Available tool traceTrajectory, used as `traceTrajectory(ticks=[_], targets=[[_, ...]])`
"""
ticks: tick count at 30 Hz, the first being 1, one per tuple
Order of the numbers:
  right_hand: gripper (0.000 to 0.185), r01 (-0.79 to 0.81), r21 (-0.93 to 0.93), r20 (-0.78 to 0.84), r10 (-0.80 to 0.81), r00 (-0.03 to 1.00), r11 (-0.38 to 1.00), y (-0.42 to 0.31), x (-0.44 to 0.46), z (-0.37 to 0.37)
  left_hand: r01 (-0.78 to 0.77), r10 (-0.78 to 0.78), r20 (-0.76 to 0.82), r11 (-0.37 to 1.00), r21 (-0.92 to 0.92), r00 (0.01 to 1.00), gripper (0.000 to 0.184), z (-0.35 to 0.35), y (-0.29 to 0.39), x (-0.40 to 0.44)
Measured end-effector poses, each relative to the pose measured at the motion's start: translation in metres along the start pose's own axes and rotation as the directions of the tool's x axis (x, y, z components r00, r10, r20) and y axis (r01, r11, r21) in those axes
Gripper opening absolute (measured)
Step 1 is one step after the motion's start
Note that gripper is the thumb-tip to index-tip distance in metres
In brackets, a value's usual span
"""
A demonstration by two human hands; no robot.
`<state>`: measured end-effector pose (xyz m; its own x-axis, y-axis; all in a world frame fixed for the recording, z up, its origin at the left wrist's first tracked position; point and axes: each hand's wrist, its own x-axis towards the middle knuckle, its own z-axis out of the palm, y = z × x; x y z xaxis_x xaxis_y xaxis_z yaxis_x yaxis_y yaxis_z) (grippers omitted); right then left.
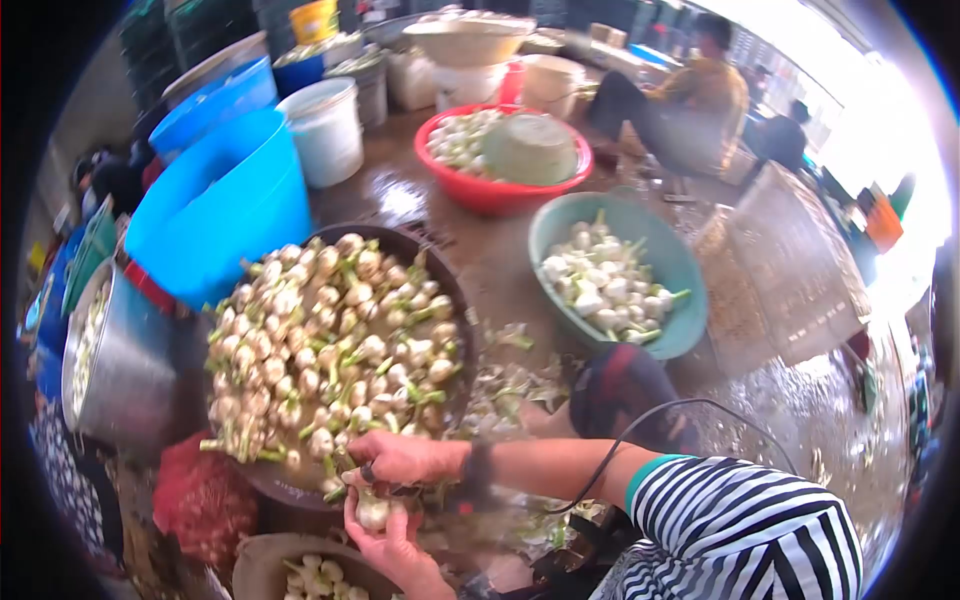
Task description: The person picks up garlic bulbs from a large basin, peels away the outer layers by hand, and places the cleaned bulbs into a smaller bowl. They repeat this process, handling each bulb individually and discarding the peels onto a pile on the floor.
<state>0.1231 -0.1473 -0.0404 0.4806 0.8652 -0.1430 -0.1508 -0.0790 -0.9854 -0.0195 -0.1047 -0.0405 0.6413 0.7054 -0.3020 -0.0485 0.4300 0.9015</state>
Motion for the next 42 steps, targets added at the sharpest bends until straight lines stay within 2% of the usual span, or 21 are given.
traceTrajectory(ticks=[1, 3, 4, 5, 7, 8, 13, 15, 16, 19, 20, 21, 23, 26, 30, 33, 34, 37, 39, 41, 42], targets=[[0.033, -0.008, -0.043, -0.078, 0.005, 0.997, 0.999, 0.000, -0.010, 0.000, -0.021, 0.024, -0.028, 0.995, 0.096, 0.999, 0.058, 0.002, -0.003, -0.005], [0.043, 0.254, -0.256, -0.232, -0.314, 0.921, 0.933, 0.011, -0.024, 0.002, -0.206, 0.241, -0.050, 0.906, 0.370, 0.969, 0.057, 0.005, -0.018, -0.004], [0.049, 0.132, -0.298, -0.239, -0.208, 0.949, 0.946, 0.009, -0.031, 0.005, -0.329, 0.392, -0.015, 0.794, 0.512, 0.920, 0.057, 0.005, -0.027, 0.001], [0.048, 0.072, -0.435, -0.205, -0.177, 0.963, 0.897, -0.009, -0.044, 0.005, -0.571, 0.611, 0.123, 0.623, 0.535, 0.782, 0.049, 0.011, -0.030, 0.003], [0.044, 0.031, -0.479, -0.265, -0.178, 0.947, 0.877, -0.016, -0.055, 0.008, -0.659, 0.705, 0.108, 0.582, 0.476, 0.701, 0.051, 0.025, -0.033, -0.004], [0.041, 0.064, -0.455, -0.251, -0.198, 0.948, 0.888, -0.021, -0.063, 0.002, -0.483, 0.528, 0.188, 0.502, 0.718, 0.828, 0.057, 0.029, -0.007, -0.031], [0.024, 0.348, -0.410, -0.020, -0.390, 0.921, 0.843, -0.028, -0.079, -0.026, -0.496, 0.460, 0.235, 0.603, 0.625, 0.856, 0.067, 0.053, 0.019, -0.056], [0.016, 0.360, -0.399, 0.013, -0.387, 0.922, 0.843, -0.042, -0.092, -0.035, -0.467, 0.402, 0.247, 0.673, 0.574, 0.882, 0.067, 0.054, 0.025, -0.055], [0.015, 0.362, -0.412, 0.031, -0.384, 0.923, 0.836, -0.051, -0.096, -0.040, -0.444, 0.357, 0.265, 0.708, 0.549, 0.896, 0.057, 0.064, 0.036, -0.064], [0.016, 0.487, -0.395, 0.079, -0.500, 0.863, 0.779, -0.053, -0.087, -0.041, -0.684, 0.433, 0.560, 0.623, 0.381, 0.706, 0.044, 0.039, 0.036, -0.045], [0.016, 0.548, -0.384, 0.095, -0.559, 0.824, 0.743, -0.061, -0.085, -0.041, -0.322, 0.229, 0.498, 0.941, 0.106, 0.836, 0.035, 0.015, 0.021, -0.013], [0.017, 0.604, -0.374, 0.109, -0.613, 0.782, 0.704, -0.069, -0.083, -0.043, -0.111, 0.125, 0.512, 0.992, -0.059, 0.850, 0.035, 0.019, 0.030, -0.017], [0.019, 0.551, -0.376, 0.079, -0.567, 0.820, 0.745, -0.080, -0.081, -0.043, 0.330, -0.068, 0.585, 0.876, -0.353, 0.808, 0.038, 0.031, 0.056, -0.028], [0.018, 0.518, -0.375, -0.072, -0.581, 0.811, 0.769, -0.081, -0.082, -0.045, 0.454, -0.008, 0.712, 0.776, -0.438, 0.702, 0.052, 0.042, 0.044, -0.016], [0.026, 0.406, 0.009, -0.229, -0.393, 0.890, 0.914, -0.044, -0.059, -0.052, 0.658, -0.017, 0.845, 0.636, -0.404, 0.535, 0.058, 0.037, 0.006, 0.019], [0.025, 0.353, -0.039, -0.361, -0.343, 0.867, 0.935, -0.041, -0.054, -0.059, 0.479, -0.112, 0.658, 0.777, -0.409, 0.744, 0.059, 0.062, 0.023, 0.010], [0.018, 0.309, -0.293, -0.355, -0.403, 0.843, 0.905, -0.039, -0.049, -0.068, 0.293, -0.197, 0.359, 0.927, -0.235, 0.912, 0.055, 0.085, 0.036, -0.007], [0.016, 0.145, -0.744, -0.262, -0.485, 0.835, 0.652, -0.055, -0.058, -0.071, -0.006, -0.034, 0.179, 0.976, 0.218, 0.983, 0.050, 0.089, 0.031, -0.009], [0.021, 0.184, -0.792, -0.148, -0.475, 0.867, 0.582, -0.050, -0.065, -0.061, 0.040, -0.066, 0.238, 0.993, 0.111, 0.969, 0.045, 0.094, 0.032, -0.012], [0.017, 0.288, -0.716, -0.095, -0.498, 0.862, 0.636, -0.040, -0.060, -0.051, 0.127, -0.107, 0.336, 0.991, -0.039, 0.936, 0.046, 0.091, 0.024, -0.011], [0.017, 0.283, -0.660, -0.130, -0.476, 0.870, 0.696, -0.036, -0.060, -0.049, 0.034, -0.061, 0.341, 0.996, 0.085, 0.938, 0.049, 0.084, 0.018, -0.009]])
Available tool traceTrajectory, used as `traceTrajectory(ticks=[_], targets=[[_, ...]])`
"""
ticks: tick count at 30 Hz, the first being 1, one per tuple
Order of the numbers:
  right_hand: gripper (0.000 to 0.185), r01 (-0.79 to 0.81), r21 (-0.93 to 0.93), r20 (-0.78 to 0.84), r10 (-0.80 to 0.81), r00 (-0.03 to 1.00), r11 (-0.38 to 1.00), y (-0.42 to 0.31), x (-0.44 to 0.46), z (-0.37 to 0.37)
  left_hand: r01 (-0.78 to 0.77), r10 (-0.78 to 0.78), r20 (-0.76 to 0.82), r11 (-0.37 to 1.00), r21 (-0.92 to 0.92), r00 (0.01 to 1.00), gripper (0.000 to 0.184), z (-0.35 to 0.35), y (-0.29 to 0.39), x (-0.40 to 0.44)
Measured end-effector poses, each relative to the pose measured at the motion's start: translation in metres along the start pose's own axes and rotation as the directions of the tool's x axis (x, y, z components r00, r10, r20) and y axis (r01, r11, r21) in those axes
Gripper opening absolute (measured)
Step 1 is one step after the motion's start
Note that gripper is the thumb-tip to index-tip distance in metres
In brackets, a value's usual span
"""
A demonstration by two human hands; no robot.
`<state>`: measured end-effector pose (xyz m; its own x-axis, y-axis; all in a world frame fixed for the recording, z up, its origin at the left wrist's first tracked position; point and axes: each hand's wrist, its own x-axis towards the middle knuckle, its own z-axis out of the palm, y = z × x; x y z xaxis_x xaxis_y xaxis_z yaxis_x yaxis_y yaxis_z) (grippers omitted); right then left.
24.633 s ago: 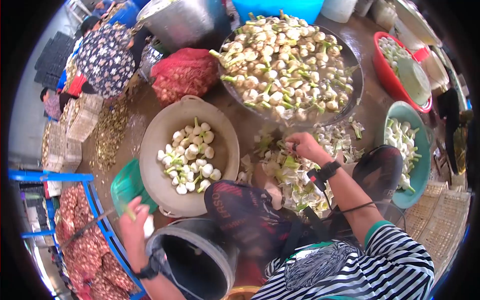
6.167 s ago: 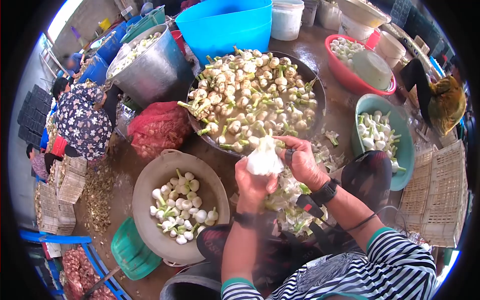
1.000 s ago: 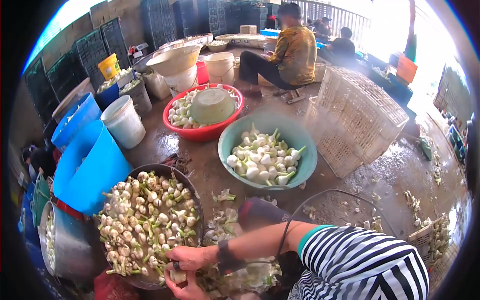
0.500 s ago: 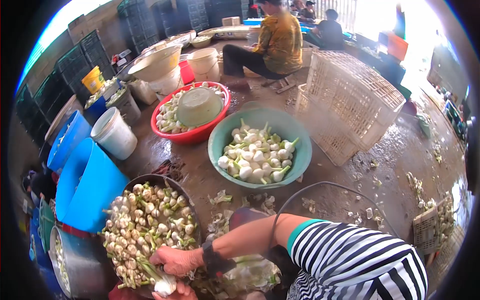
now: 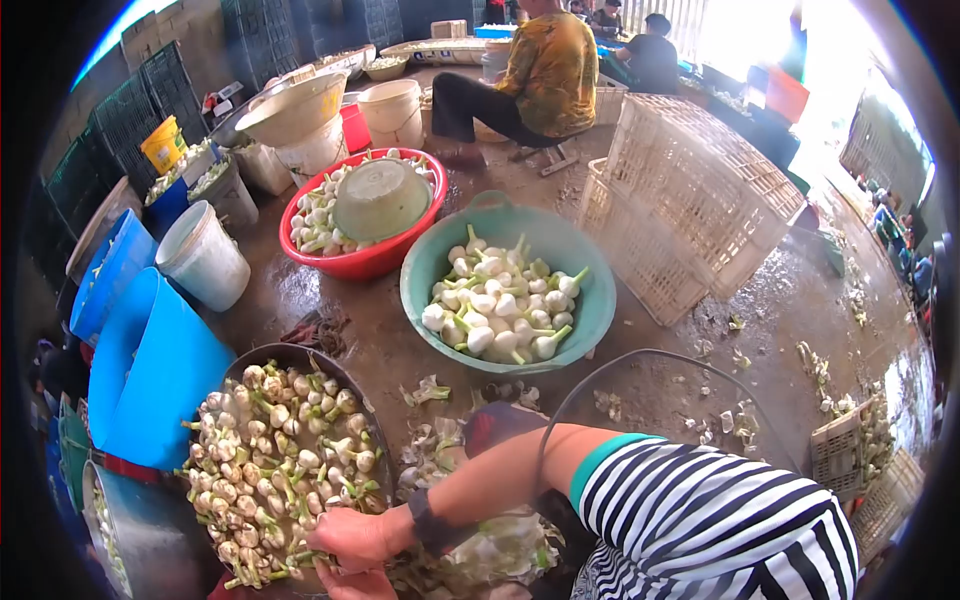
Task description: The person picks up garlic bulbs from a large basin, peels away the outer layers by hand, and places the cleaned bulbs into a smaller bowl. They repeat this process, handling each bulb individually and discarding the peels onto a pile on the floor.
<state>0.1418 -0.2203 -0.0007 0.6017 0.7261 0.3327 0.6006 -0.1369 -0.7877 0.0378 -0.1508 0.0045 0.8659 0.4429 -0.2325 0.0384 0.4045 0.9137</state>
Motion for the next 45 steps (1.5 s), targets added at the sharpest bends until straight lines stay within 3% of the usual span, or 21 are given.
traceTrajectory(ticks=[3, 6, 9, 10, 12, 13, 15, 18, 20, 21, 23, 25, 27, 29, 31, 34, 35, 37, 40, 43, 45], targets=[[0.020, -0.114, 0.292, -0.023, 0.126, 0.992, 0.950, 0.006, 0.002, 0.009, -0.153, 0.137, 0.068, 0.883, 0.444, 0.988, 0.059, -0.035, -0.017, 0.001], [0.028, -0.361, 0.679, 0.176, 0.336, 0.925, 0.639, 0.010, 0.005, -0.001, -0.487, 0.497, 0.306, 0.288, 0.825, 0.812, 0.057, -0.014, -0.005, -0.004], [0.027, -0.483, 0.727, 0.207, 0.515, 0.832, 0.488, 0.015, 0.014, -0.020, -0.433, 0.428, 0.104, 0.811, 0.394, 0.898, 0.051, -0.022, -0.014, 0.010], [0.025, -0.439, 0.757, 0.119, 0.558, 0.821, 0.484, 0.019, 0.017, -0.027, -0.474, 0.536, 0.063, 0.678, 0.561, 0.842, 0.050, -0.033, -0.022, 0.011], [0.022, -0.361, 0.819, 0.015, 0.613, 0.790, 0.446, 0.044, 0.022, -0.043, -0.068, 0.134, 0.263, 0.967, -0.247, 0.955, 0.049, -0.046, -0.018, 0.014], [0.020, -0.319, 0.858, -0.006, 0.629, 0.777, 0.403, 0.057, 0.025, -0.050, 0.272, 0.020, 0.466, 0.789, -0.551, 0.885, 0.050, -0.049, -0.015, 0.015], [0.017, -0.490, 0.387, 0.006, 0.530, 0.848, 0.781, 0.064, 0.012, -0.045, 0.238, -0.017, 0.359, 0.779, -0.581, 0.933, 0.044, -0.027, -0.007, 0.006], [0.020, -0.182, -0.310, 0.339, 0.288, 0.896, 0.933, 0.065, -0.020, -0.020, 0.123, -0.145, 0.019, 0.749, -0.651, 0.989, 0.039, -0.014, -0.001, 0.008], [0.023, -0.169, -0.225, 0.461, 0.258, 0.849, 0.960, 0.049, -0.015, -0.024, 0.072, -0.116, -0.040, 0.812, -0.579, 0.992, 0.038, -0.013, 0.001, 0.004], [0.029, -0.528, 0.239, 0.467, 0.381, 0.798, 0.815, 0.035, -0.014, -0.031, 0.047, -0.099, -0.068, 0.841, -0.539, 0.993, 0.038, -0.011, 0.002, 0.002], [0.041, -0.679, 0.628, 0.667, 0.187, 0.721, 0.379, 0.029, -0.017, -0.046, -0.037, 0.008, -0.084, 0.937, -0.349, 0.996, 0.035, -0.005, -0.001, -0.004], [0.050, -0.691, 0.626, 0.692, 0.151, 0.705, 0.361, 0.016, -0.016, -0.045, -0.045, 0.033, -0.049, 0.962, -0.268, 0.998, 0.034, -0.018, -0.017, 0.000], [0.055, -0.555, 0.670, 0.622, 0.036, 0.783, 0.494, 0.024, -0.013, -0.032, -0.231, 0.243, -0.022, 0.944, 0.235, 0.970, 0.033, -0.030, -0.025, -0.002], [0.052, -0.334, 0.675, 0.499, -0.074, 0.863, 0.658, 0.046, -0.012, -0.015, -0.391, 0.426, 0.170, 0.511, 0.765, 0.889, 0.033, -0.024, -0.012, -0.017], [0.043, -0.241, 0.610, 0.441, -0.070, 0.895, 0.754, 0.023, -0.008, -0.042, -0.419, 0.408, 0.122, 0.800, 0.430, 0.905, 0.032, -0.032, -0.016, -0.007], [0.042, -0.596, 0.370, 0.544, 0.354, 0.761, 0.713, 0.004, 0.010, -0.082, -0.404, 0.394, 0.103, 0.910, 0.098, 0.913, 0.037, 0.005, 0.025, -0.028], [0.040, -0.370, 0.432, 0.320, 0.244, 0.916, 0.823, 0.013, 0.010, -0.079, -0.484, 0.440, 0.228, 0.852, 0.199, 0.869, 0.041, -0.009, 0.017, -0.029], [0.037, -0.371, 0.560, 0.464, 0.091, 0.881, 0.740, 0.016, -0.003, -0.077, -0.643, 0.456, 0.484, 0.681, 0.351, 0.747, 0.049, -0.037, 0.001, -0.033], [0.040, -0.611, 0.366, 0.879, -0.044, 0.476, 0.702, 0.010, -0.013, -0.065, -0.337, 0.155, 0.639, 0.926, 0.173, 0.754, 0.059, -0.044, 0.001, -0.031], [0.038, -0.381, 0.234, 0.911, -0.065, 0.407, 0.894, 0.024, -0.015, -0.057, -0.080, -0.130, 0.621, 0.951, 0.298, 0.773, 0.061, -0.054, 0.000, -0.029], [0.035, -0.342, 0.205, 0.817, 0.032, 0.576, 0.917, 0.031, -0.015, -0.054, 0.083, -0.309, 0.599, 0.924, 0.374, 0.739, 0.063, -0.054, 0.000, -0.025]])
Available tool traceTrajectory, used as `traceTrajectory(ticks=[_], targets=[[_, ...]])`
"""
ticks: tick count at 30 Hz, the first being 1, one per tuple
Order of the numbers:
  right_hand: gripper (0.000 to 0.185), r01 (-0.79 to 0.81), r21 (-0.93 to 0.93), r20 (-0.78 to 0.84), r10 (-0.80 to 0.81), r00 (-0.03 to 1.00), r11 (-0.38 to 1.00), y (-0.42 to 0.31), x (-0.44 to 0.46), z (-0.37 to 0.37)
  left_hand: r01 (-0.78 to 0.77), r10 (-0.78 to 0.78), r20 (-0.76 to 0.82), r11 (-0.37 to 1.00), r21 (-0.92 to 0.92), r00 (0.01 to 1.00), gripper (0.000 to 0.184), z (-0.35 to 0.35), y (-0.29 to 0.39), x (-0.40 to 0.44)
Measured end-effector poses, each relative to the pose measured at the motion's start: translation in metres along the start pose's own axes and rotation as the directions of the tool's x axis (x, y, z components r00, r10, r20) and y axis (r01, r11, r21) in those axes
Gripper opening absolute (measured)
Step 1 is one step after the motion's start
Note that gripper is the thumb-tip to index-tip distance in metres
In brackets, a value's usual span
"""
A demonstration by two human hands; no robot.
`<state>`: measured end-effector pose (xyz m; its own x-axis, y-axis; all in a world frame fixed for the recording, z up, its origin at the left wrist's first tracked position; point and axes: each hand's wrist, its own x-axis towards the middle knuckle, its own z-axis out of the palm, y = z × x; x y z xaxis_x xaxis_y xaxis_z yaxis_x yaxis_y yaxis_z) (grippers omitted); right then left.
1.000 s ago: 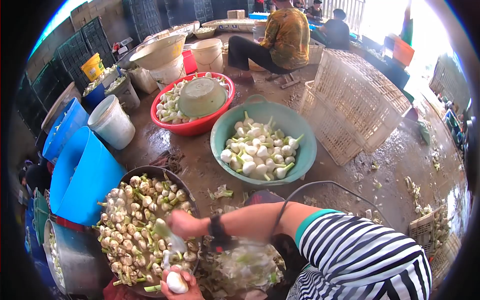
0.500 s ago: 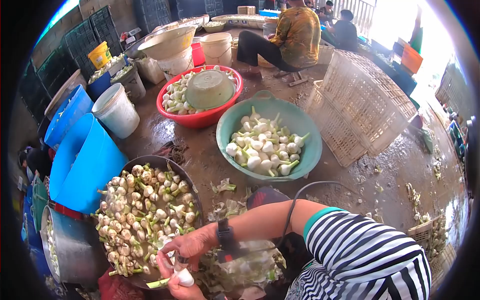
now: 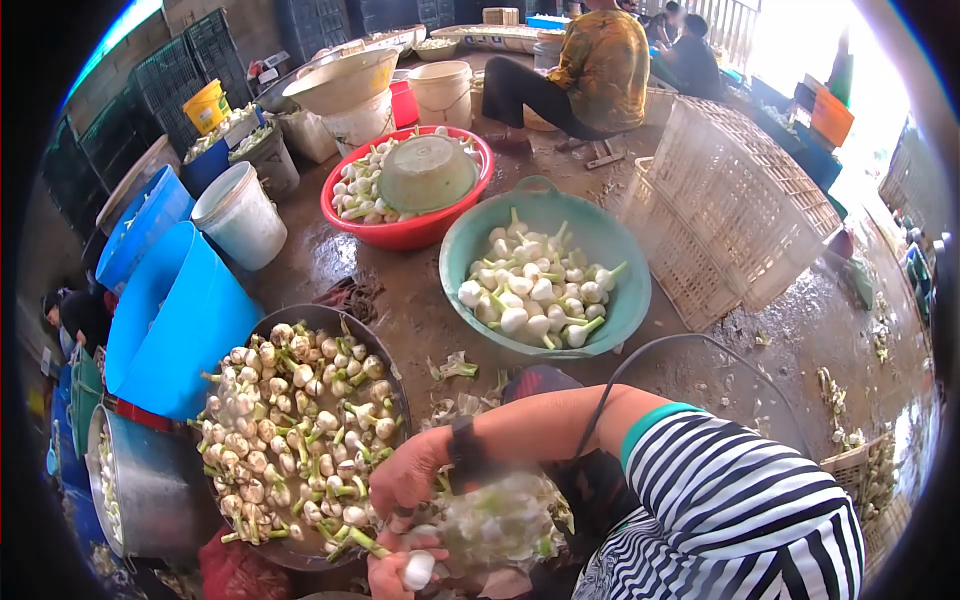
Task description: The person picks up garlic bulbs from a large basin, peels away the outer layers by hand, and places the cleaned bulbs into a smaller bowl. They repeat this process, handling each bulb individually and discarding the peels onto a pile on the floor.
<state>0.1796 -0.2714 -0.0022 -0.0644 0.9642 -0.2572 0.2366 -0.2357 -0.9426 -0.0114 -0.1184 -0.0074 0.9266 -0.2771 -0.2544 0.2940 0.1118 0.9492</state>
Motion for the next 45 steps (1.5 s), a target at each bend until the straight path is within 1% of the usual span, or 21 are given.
traceTrajectory(ticks=[1, 2, 4, 5, 7, 10, 11, 12, 13, 14, 15, 16, 18, 21, 23, 24, 26, 30, 37, 43, 45], targets=[[0.032, -0.018, 0.049, -0.127, 0.025, 0.992, 0.999, -0.004, -0.004, 0.002, 0.021, -0.022, 0.005, 0.989, 0.143, 1.000, 0.067, 0.006, 0.016, 0.003], [0.030, -0.030, 0.099, -0.250, 0.054, 0.967, 0.995, -0.007, -0.006, 0.003, 0.083, -0.084, 0.046, 0.996, 0.043, 0.995, 0.066, 0.010, 0.016, 0.006], [0.027, -0.011, 0.110, -0.274, 0.041, 0.961, 0.994, -0.001, 0.001, 0.002, 0.218, -0.197, 0.140, 0.964, -0.153, 0.970, 0.065, 0.022, 0.002, 0.015], [0.026, -0.015, 0.107, -0.296, 0.046, 0.954, 0.994, -0.001, 0.003, 0.005, 0.012, 0.052, 0.254, 0.970, -0.242, 0.966, 0.055, 0.019, -0.043, 0.012], [0.027, -0.017, 0.057, -0.311, 0.034, 0.950, 0.998, 0.000, 0.006, 0.002, 0.216, -0.231, 0.136, 0.970, 0.114, 0.963, 0.042, -0.007, -0.103, 0.029], [0.027, -0.013, -0.071, -0.275, -0.007, 0.961, 0.997, 0.007, 0.011, -0.001, 0.537, -0.524, -0.190, 0.657, 0.530, 0.830, 0.026, -0.032, -0.158, 0.048], [0.026, -0.009, -0.038, -0.321, -0.004, 0.947, 0.999, 0.005, 0.009, 0.000, 0.363, -0.323, -0.185, 0.896, 0.256, 0.928, 0.028, -0.016, -0.105, 0.042], [0.026, 0.000, -0.004, -0.366, -0.002, 0.931, 1.000, 0.000, 0.006, 0.003, 0.102, -0.106, -0.170, 0.994, -0.033, 0.980, 0.031, 0.000, -0.053, 0.037], [0.026, 0.008, 0.025, -0.408, 0.003, 0.913, 1.000, -0.005, 0.002, 0.005, -0.001, -0.102, -0.234, 0.916, -0.402, 0.967, 0.038, 0.004, -0.018, 0.033], [0.026, 0.016, 0.053, -0.447, 0.010, 0.894, 0.998, -0.007, -0.001, 0.007, -0.222, 0.109, -0.427, 0.949, -0.223, 0.898, 0.032, 0.008, -0.004, 0.028], [0.026, 0.056, 0.268, -0.355, 0.044, 0.934, 0.962, -0.004, 0.000, 0.011, -0.402, 0.330, -0.564, 0.916, -0.005, 0.757, 0.031, 0.012, 0.008, 0.026], [0.026, 0.074, 0.473, -0.255, 0.056, 0.965, 0.878, 0.002, 0.005, 0.019, -0.538, 0.147, -0.743, 0.780, -0.319, 0.654, 0.030, 0.032, 0.034, 0.040], [0.031, 0.016, 0.704, -0.101, 0.078, 0.992, 0.710, -0.016, 0.009, 0.033, -0.664, 0.453, -0.757, 0.747, 0.034, 0.471, 0.049, 0.025, 0.010, 0.059], [0.037, 0.233, 0.482, -0.373, -0.043, 0.927, 0.845, -0.017, 0.018, 0.036, -0.342, 0.518, -0.813, 0.840, 0.422, 0.268, 0.065, 0.014, -0.005, 0.071], [0.040, 0.349, 0.214, -0.582, -0.168, 0.796, 0.912, -0.015, 0.022, 0.035, -0.199, 0.255, -0.840, 0.963, 0.179, 0.479, 0.063, -0.005, -0.018, 0.056], [0.042, 0.291, 0.046, -0.608, -0.205, 0.767, 0.955, -0.014, 0.024, 0.035, -0.109, 0.111, -0.820, 0.992, 0.060, 0.562, 0.063, -0.012, -0.026, 0.051], [0.046, 0.142, -0.285, -0.627, -0.297, 0.720, 0.948, -0.020, 0.025, 0.035, -0.161, 0.133, -0.853, 0.985, 0.058, 0.505, 0.059, 0.003, -0.015, 0.057], [0.024, -0.213, -0.453, -0.588, -0.110, 0.802, 0.866, -0.041, 0.026, 0.025, -0.136, 0.120, -0.892, 0.988, 0.067, 0.435, 0.046, 0.010, -0.014, 0.059], [0.022, -0.242, -0.436, -0.565, -0.055, 0.823, 0.867, -0.059, 0.015, 0.030, -0.067, 0.214, -0.875, 0.976, 0.206, 0.434, 0.045, 0.015, -0.009, 0.056], [0.018, -0.326, -0.412, -0.582, 0.029, 0.813, 0.851, -0.060, 0.013, 0.028, -0.037, 0.413, -0.820, 0.900, 0.435, 0.397, 0.048, -0.001, -0.031, 0.063], [0.018, -0.312, -0.398, -0.638, -0.016, 0.770, 0.863, -0.043, 0.024, 0.032, -0.028, 0.308, -0.851, 0.944, 0.328, 0.426, 0.047, 0.008, -0.016, 0.057]])
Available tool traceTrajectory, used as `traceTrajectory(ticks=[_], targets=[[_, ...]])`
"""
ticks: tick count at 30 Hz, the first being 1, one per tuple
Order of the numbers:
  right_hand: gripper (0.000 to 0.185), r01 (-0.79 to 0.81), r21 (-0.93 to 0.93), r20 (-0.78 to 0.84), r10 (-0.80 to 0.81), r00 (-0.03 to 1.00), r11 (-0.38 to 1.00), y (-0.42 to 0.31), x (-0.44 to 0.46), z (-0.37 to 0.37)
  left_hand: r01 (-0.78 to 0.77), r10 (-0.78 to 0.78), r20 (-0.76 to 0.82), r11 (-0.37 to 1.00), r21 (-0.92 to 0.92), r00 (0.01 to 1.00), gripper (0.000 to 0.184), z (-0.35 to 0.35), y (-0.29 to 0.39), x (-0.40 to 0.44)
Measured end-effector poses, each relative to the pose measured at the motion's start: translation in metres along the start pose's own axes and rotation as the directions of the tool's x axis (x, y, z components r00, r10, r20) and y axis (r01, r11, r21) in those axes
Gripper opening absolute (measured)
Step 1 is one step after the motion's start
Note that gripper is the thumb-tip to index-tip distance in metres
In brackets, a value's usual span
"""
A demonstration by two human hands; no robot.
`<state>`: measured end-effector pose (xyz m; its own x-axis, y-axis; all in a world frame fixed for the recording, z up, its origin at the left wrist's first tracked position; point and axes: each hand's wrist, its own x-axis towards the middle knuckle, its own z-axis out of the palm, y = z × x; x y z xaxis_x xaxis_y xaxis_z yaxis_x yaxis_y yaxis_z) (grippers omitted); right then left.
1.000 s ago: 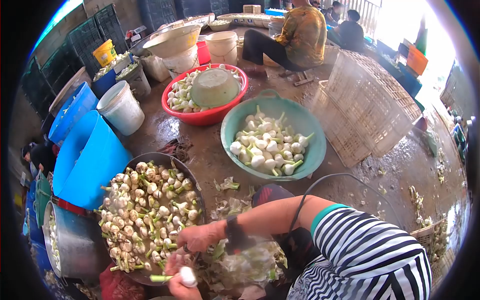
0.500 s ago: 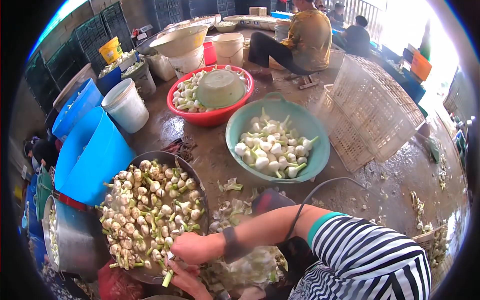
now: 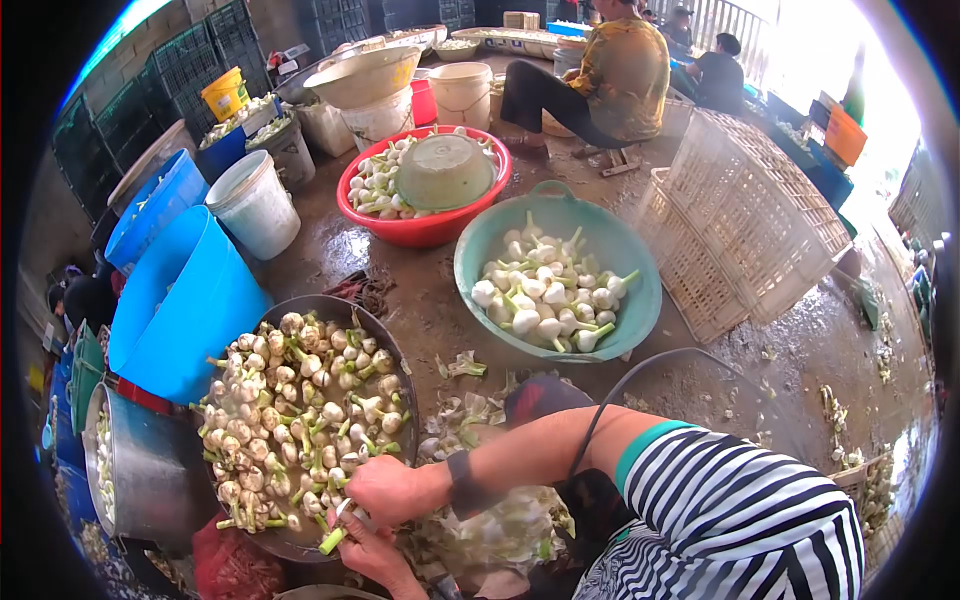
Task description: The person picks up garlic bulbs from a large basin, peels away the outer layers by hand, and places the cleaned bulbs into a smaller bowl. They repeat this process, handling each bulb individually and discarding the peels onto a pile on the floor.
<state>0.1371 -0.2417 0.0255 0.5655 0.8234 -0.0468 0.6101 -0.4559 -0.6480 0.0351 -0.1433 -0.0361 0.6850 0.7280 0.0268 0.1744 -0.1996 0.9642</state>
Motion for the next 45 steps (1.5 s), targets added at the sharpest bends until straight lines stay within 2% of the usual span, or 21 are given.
traceTrajectory(ticks=[4, 7, 10, 11, 12, 13, 16, 19, 20, 22, 23, 24, 26, 28, 32, 35, 36, 39, 40, 43, 45], targets=[[0.017, 0.100, 0.161, -0.133, -0.078, 0.988, 0.982, 0.021, 0.013, 0.018, 0.132, -0.133, 0.010, 0.967, -0.220, 0.991, 0.055, -0.005, 0.005, 0.003], [0.024, 0.207, 0.211, -0.079, -0.195, 0.978, 0.955, 0.022, 0.007, 0.015, 0.012, -0.023, -0.060, 0.983, -0.181, 0.998, 0.051, 0.000, 0.014, -0.002], [0.025, 0.131, 0.088, -0.116, -0.120, 0.986, 0.988, 0.010, -0.003, 0.013, 0.209, -0.194, 0.086, 0.950, -0.231, 0.977, 0.048, -0.004, 0.004, 0.003], [0.025, 0.139, 0.002, -0.100, -0.138, 0.985, 0.990, 0.010, 0.002, 0.007, 0.192, -0.162, 0.141, 0.952, -0.237, 0.977, 0.044, -0.006, 0.001, 0.003], [0.023, 0.246, 0.009, -0.091, -0.244, 0.966, 0.969, 0.022, 0.010, 0.017, 0.169, -0.123, 0.197, 0.955, -0.242, 0.973, 0.040, -0.011, -0.006, -0.002], [0.018, 0.231, 0.076, -0.145, -0.219, 0.965, 0.970, 0.019, 0.009, 0.012, 0.147, -0.083, 0.260, 0.960, -0.238, 0.962, 0.037, -0.012, -0.008, -0.001], [0.017, 0.289, -0.091, -0.122, -0.299, 0.946, 0.953, 0.014, 0.006, 0.012, 0.279, -0.141, 0.357, 0.884, -0.374, 0.923, 0.045, -0.011, -0.027, 0.007], [0.026, 0.274, -0.093, -0.118, -0.284, 0.951, 0.957, 0.005, -0.004, 0.004, 0.276, -0.118, 0.320, 0.814, -0.511, 0.940, 0.047, -0.013, -0.030, 0.005], [0.027, 0.196, -0.069, -0.124, -0.203, 0.971, 0.978, 0.009, 0.003, 0.007, 0.370, -0.242, 0.280, 0.548, -0.751, 0.929, 0.050, 0.000, 0.034, -0.008], [0.027, 0.082, -0.126, -0.048, -0.089, 0.995, 0.989, 0.033, 0.018, 0.016, 0.391, -0.260, 0.300, 0.453, -0.801, 0.918, 0.049, -0.001, 0.019, -0.001], [0.023, -0.106, -0.207, 0.150, 0.139, 0.979, 0.973, 0.032, 0.016, -0.005, 0.421, -0.058, 0.427, 0.333, -0.844, 0.903, 0.050, -0.011, 0.005, 0.008], [0.019, 0.026, -0.172, -0.126, -0.048, 0.991, 0.985, 0.053, 0.009, 0.004, 0.455, 0.024, 0.476, 0.258, -0.853, 0.879, 0.053, -0.015, 0.004, 0.013], [0.016, 0.079, -0.338, 0.185, -0.016, 0.983, 0.938, 0.077, 0.010, 0.019, 0.478, 0.031, 0.479, 0.048, -0.877, 0.877, 0.056, -0.016, 0.009, 0.016], [0.020, 0.208, -0.221, 0.260, -0.148, 0.954, 0.953, 0.088, -0.009, 0.035, 0.486, 0.133, 0.487, 0.041, -0.873, 0.863, 0.056, -0.014, 0.002, 0.019], [0.021, 0.141, -0.061, 0.140, -0.131, 0.981, 0.988, 0.051, 0.006, 0.000, 0.415, 0.006, 0.425, 0.205, -0.887, 0.905, 0.058, -0.013, 0.004, 0.016], [0.015, 0.142, 0.083, 0.191, -0.155, 0.969, 0.986, 0.040, 0.009, -0.021, 0.380, -0.047, 0.382, 0.276, -0.883, 0.923, 0.058, -0.010, 0.006, 0.016], [0.011, 0.150, -0.075, 0.329, -0.117, 0.937, 0.986, 0.033, 0.010, -0.027, 0.388, -0.051, 0.389, 0.280, -0.878, 0.920, 0.058, -0.010, 0.005, 0.015], [0.013, 0.183, -0.260, 0.389, -0.071, 0.919, 0.948, 0.031, 0.004, -0.019, 0.422, -0.075, 0.417, 0.229, -0.877, 0.906, 0.057, -0.010, 0.000, 0.016], [0.023, 0.185, -0.316, 0.395, -0.048, 0.917, 0.931, 0.031, 0.002, -0.019, 0.436, -0.091, 0.427, 0.202, -0.877, 0.900, 0.057, -0.012, -0.003, 0.015], [0.038, 0.171, -0.254, 0.081, -0.155, 0.985, 0.952, 0.041, 0.004, -0.015, 0.541, -0.027, 0.544, 0.156, -0.826, 0.839, 0.060, -0.017, -0.015, 0.017], [0.043, 0.154, -0.016, 0.043, -0.153, 0.987, 0.988, 0.038, 0.004, -0.023, 0.543, -0.215, 0.509, 0.148, -0.827, 0.833, 0.062, -0.014, -0.011, 0.014]])
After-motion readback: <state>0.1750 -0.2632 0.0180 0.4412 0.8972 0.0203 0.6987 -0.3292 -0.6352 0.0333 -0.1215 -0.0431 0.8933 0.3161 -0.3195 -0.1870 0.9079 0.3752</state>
